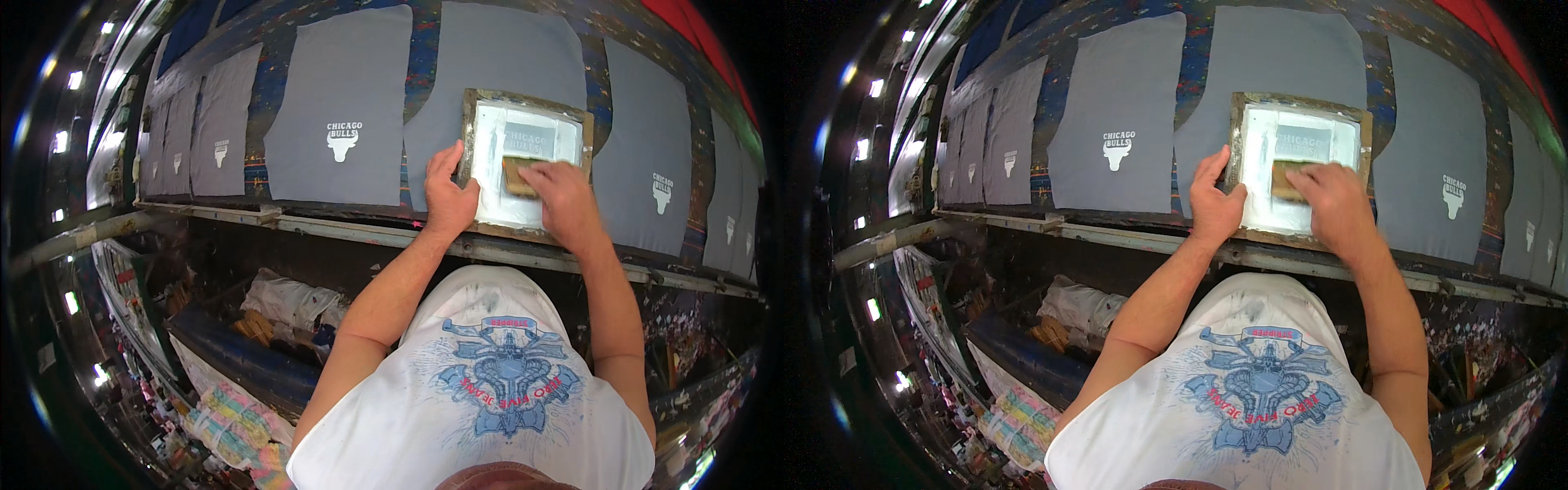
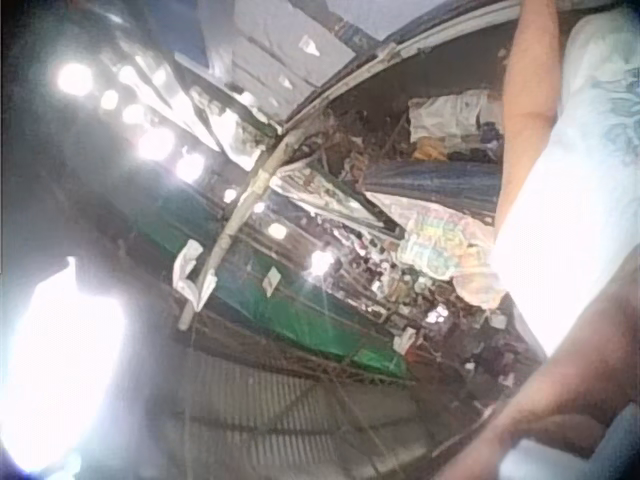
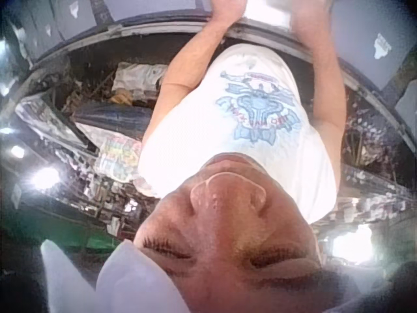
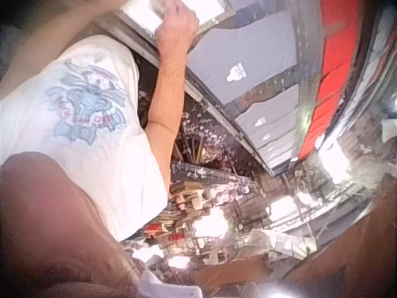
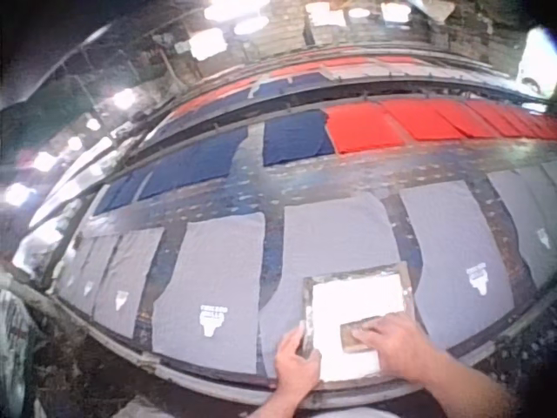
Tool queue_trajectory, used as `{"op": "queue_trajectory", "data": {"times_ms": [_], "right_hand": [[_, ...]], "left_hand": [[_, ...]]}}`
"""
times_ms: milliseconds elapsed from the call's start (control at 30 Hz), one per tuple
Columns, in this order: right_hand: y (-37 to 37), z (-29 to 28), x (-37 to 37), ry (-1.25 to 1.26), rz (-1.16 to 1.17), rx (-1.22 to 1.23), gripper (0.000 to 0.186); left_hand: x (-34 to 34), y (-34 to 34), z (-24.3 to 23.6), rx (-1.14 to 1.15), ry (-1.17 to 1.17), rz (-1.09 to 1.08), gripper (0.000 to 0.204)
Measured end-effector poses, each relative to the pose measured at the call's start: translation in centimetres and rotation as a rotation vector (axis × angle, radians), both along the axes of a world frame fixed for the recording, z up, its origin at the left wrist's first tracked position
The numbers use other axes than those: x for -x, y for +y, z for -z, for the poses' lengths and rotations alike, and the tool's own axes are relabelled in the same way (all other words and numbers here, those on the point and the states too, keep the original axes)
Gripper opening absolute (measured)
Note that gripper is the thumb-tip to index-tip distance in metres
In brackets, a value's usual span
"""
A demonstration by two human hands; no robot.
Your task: The person uses a squeegee to apply white ink through a screen printing frame onto a series of t-shirts laid out on a table. The shirts are printed one at a time, and the person moves along the table to reach each shirt.
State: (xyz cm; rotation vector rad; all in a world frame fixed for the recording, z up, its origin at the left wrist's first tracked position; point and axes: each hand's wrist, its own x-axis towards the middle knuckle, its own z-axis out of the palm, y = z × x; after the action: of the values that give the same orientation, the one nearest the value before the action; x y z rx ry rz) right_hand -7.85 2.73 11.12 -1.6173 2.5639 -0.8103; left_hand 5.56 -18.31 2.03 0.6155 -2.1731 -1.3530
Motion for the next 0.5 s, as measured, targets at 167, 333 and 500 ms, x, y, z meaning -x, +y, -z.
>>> {"op": "queue_trajectory", "data": {"times_ms": [167,333,500], "right_hand": [[4.6,-2.9,-5.7,-0.051,-0.038,0.012,0.055],[7.5,-4.9,-8.9,-0.091,-0.103,-0.001,0.051],[9.6,-6.9,-7.3,-0.152,-0.222,0.021,0.054]], "left_hand": [[-1.7,2.4,-2.9,-0.005,-0.03,-0.006,0.069],[-3.5,4.4,-5.0,0.131,-0.056,-0.031,0.068],[-4.5,5.7,-6.4,0.179,-0.072,-0.048,0.068]]}}
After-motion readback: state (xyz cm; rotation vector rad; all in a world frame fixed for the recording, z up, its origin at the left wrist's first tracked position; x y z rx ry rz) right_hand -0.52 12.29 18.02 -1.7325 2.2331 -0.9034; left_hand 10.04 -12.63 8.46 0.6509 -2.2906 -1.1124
